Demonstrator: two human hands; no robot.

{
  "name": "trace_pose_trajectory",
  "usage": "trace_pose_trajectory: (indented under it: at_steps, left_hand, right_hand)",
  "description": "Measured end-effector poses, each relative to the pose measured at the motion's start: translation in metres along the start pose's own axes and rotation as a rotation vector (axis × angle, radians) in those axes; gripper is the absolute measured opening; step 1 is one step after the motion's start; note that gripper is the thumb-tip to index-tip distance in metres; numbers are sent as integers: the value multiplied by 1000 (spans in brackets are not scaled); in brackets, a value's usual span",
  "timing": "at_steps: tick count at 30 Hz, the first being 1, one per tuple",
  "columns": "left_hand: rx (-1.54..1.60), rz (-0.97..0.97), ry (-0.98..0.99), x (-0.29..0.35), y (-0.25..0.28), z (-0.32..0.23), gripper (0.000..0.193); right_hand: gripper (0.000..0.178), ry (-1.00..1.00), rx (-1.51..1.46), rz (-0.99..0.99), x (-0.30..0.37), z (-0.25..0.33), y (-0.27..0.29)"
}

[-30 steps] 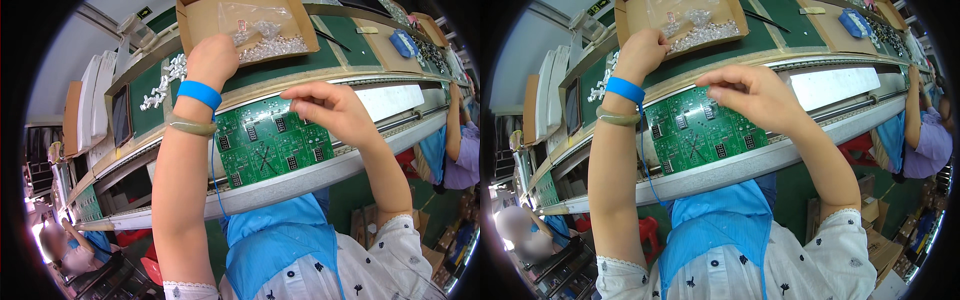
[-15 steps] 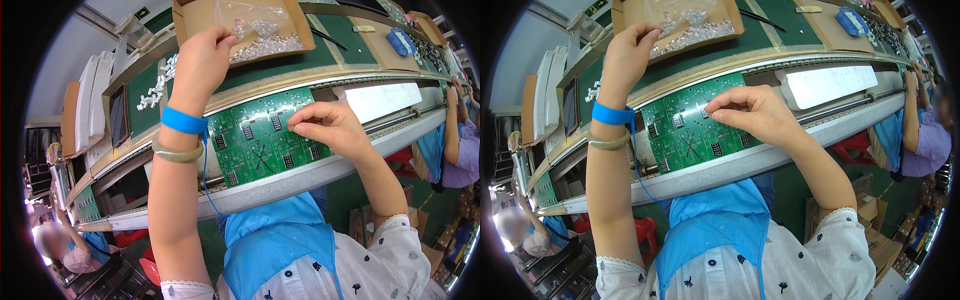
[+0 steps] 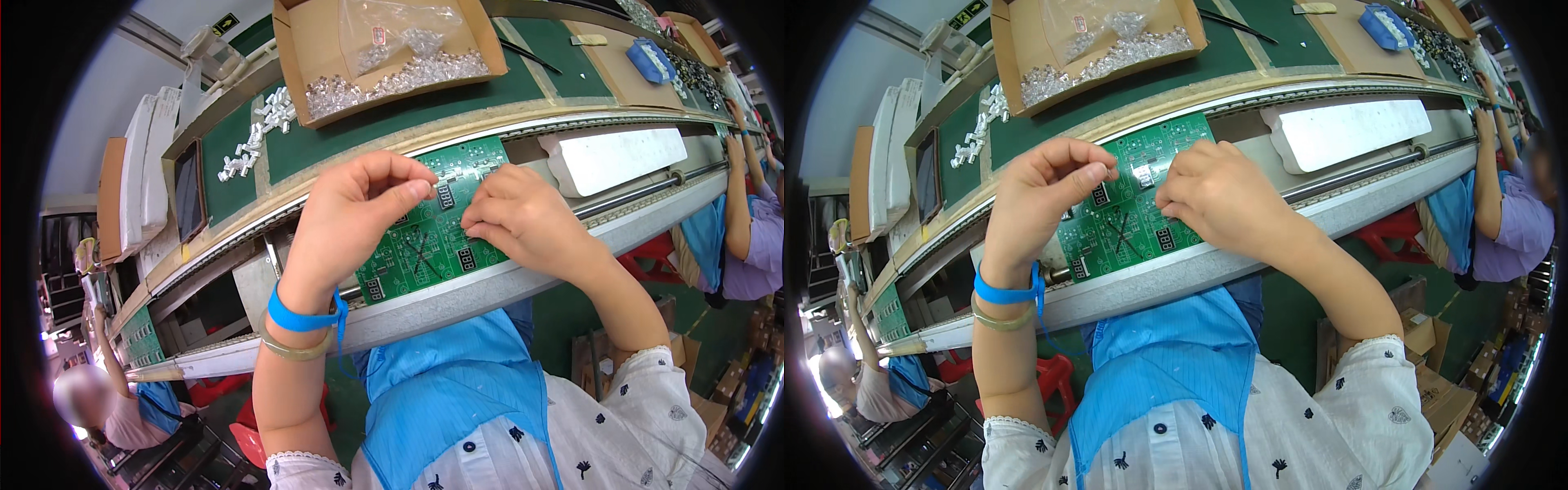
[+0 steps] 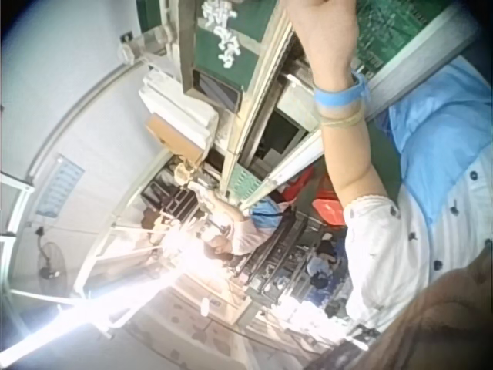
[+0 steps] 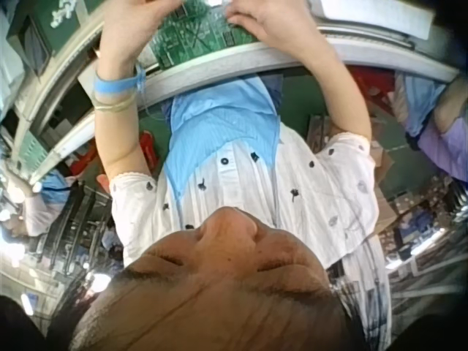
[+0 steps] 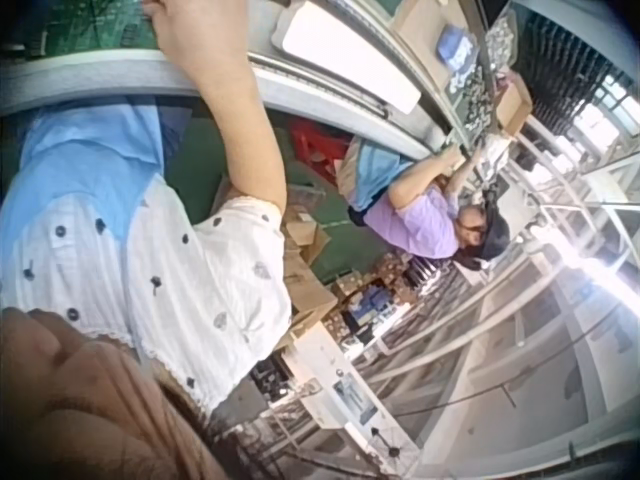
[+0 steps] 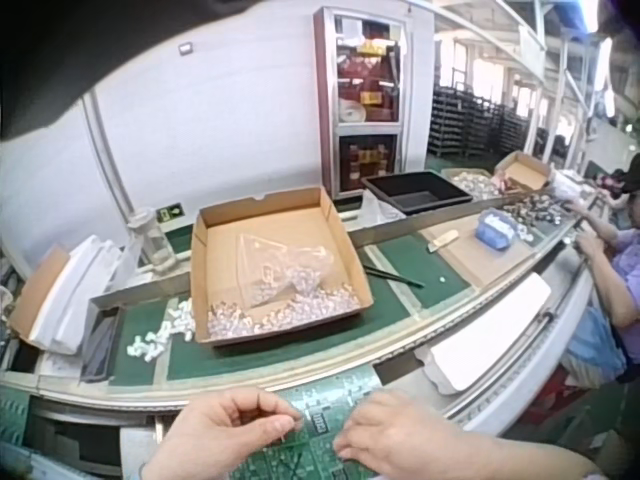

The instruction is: Manually insert small plastic components into a green printed circuit board (PCB) on an assembly line.

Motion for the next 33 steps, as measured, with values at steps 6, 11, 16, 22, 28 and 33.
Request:
trace_pose_trajectory:
  at_steps: [6,11,16,22,28,33]
  left_hand:
    - [-60,-28,43,10,1,18,15]
    - [-95,-56,64,12,0,20,15]
    - [-65,-76,55,13,0,21,15]
    - [0,-96,59,15,-3,26,14]
    - [6,-102,70,18,-1,27,14]
    - [-47,-104,74,17,-7,27,15]
  right_hand:
    - [3,39,181,14,1,10,-6]
    - [4,96,301,-19,-1,18,-6]
    - [7,109,454,17,-2,29,-11]
    - [10,28,362,81,-2,22,-11]
    - [13,-38,160,-66,-28,0,19]
    - [17,-34,48,-287,-58,-17,45]
Point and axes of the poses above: each hand's wrist, its own x-axis away from the middle knuckle, its own y-axis out of the back of the hand, z = x × y, the point moved 7 cm from there along -x, towards the middle knuckle, and after that the axes turned 5 degrees about -y, right-handed, at the moved point
